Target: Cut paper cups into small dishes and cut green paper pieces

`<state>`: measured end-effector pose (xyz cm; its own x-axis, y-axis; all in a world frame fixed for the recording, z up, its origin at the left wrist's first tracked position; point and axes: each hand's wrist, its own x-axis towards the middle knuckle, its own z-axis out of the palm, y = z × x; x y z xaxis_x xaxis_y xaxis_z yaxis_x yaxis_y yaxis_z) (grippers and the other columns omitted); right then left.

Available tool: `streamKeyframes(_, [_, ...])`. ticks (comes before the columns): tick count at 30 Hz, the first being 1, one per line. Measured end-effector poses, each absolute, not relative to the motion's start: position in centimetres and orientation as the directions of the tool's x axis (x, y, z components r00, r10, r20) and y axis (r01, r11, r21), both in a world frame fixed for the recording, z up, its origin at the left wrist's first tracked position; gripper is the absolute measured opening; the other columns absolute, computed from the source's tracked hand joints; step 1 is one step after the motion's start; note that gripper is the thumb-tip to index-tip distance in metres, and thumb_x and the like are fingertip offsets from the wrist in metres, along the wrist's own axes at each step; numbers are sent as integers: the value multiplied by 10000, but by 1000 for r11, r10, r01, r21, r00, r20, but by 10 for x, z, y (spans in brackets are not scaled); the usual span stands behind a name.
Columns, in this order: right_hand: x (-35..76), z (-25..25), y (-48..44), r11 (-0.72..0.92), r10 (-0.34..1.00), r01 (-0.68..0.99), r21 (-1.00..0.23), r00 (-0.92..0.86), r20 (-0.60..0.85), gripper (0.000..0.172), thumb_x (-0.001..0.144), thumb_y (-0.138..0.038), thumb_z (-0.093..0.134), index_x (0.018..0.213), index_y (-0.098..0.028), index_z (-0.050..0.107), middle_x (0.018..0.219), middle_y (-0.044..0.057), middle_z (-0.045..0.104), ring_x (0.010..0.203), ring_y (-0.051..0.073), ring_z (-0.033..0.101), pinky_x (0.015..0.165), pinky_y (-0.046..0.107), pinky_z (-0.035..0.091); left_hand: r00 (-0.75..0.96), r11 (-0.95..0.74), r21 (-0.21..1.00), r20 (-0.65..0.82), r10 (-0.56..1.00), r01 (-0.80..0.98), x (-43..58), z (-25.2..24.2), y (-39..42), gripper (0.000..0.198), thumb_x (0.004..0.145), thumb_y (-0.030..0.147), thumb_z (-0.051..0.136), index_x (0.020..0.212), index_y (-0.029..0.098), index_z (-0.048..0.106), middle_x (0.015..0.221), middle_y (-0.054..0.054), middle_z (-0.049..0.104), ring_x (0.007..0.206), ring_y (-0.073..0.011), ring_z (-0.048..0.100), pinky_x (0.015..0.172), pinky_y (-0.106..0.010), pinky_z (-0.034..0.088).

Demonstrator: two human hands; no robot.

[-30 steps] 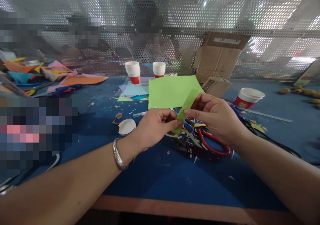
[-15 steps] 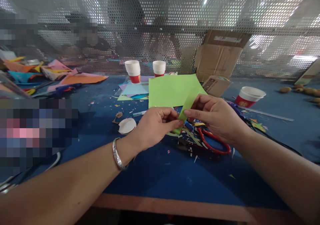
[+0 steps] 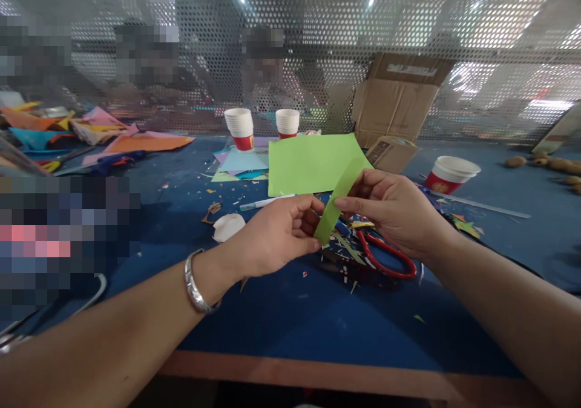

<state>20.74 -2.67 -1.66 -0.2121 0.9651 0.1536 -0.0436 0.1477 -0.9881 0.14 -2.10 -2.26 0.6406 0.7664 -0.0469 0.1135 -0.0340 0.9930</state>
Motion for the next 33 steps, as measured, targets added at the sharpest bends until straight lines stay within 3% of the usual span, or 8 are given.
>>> streamKeyframes(5, [208, -16, -27, 158, 962, -56, -986, -217, 166, 259, 688, -315, 885, 839, -214, 701, 809, -11, 722, 732, 150, 617, 746, 310, 510, 672, -89, 990, -10, 740, 112, 4, -18, -22, 359, 734, 8, 646, 1054, 164, 596, 1016, -41, 706, 972, -163, 674, 914, -320, 515])
streamKeyframes(9, [205, -15, -29, 153, 959, -48, -987, -236, 160, 280, 681, -336, 891, 832, -209, 692, 830, -1, 729, 797, 172, 645, 800, 330, 516, 563, -100, 987, 13, 826, 125, 9, -22, -23, 224, 810, 238, 717, 998, 148, 637, 986, -72, 724, 919, -191, 677, 824, -320, 532])
streamKeyframes(13, [202, -14, -32, 136, 962, -18, -991, -237, 136, 307, 662, -375, 900, 809, -211, 688, 815, 4, 723, 768, 177, 648, 792, 351, 531, 542, -147, 972, 24, 840, 185, 9, -29, -22, 261, 868, 411, 676, 917, 155, 681, 875, -60, 731, 798, -178, 666, 706, -288, 509])
streamKeyframes(19, [201, -14, -31, 142, 964, 19, -990, -228, 134, 323, 662, -422, 893, 826, -228, 694, 828, 11, 736, 782, 192, 665, 790, 366, 546, 530, -164, 965, 31, 847, 207, 7, -28, -20, 198, 869, 346, 684, 812, 157, 687, 753, -22, 711, 682, -123, 621, 634, -234, 448])
streamKeyframes(25, [203, -16, -30, 154, 966, 33, -987, -217, 144, 348, 654, -436, 897, 819, -215, 684, 833, 20, 725, 802, 202, 661, 789, 372, 542, 520, -126, 977, 19, 854, 171, 10, -22, -24, 156, 794, 286, 770, 778, 154, 687, 713, 4, 705, 649, -104, 622, 646, -219, 480])
streamKeyframes(33, [205, -17, -30, 149, 967, 10, -989, -211, 144, 357, 646, -444, 898, 864, -228, 715, 885, 30, 747, 867, 219, 682, 833, 386, 558, 610, 36, 983, -140, 780, 179, 2, -16, -23, 179, 739, 258, 814, 810, 150, 690, 739, -21, 723, 681, -132, 667, 700, -279, 565])
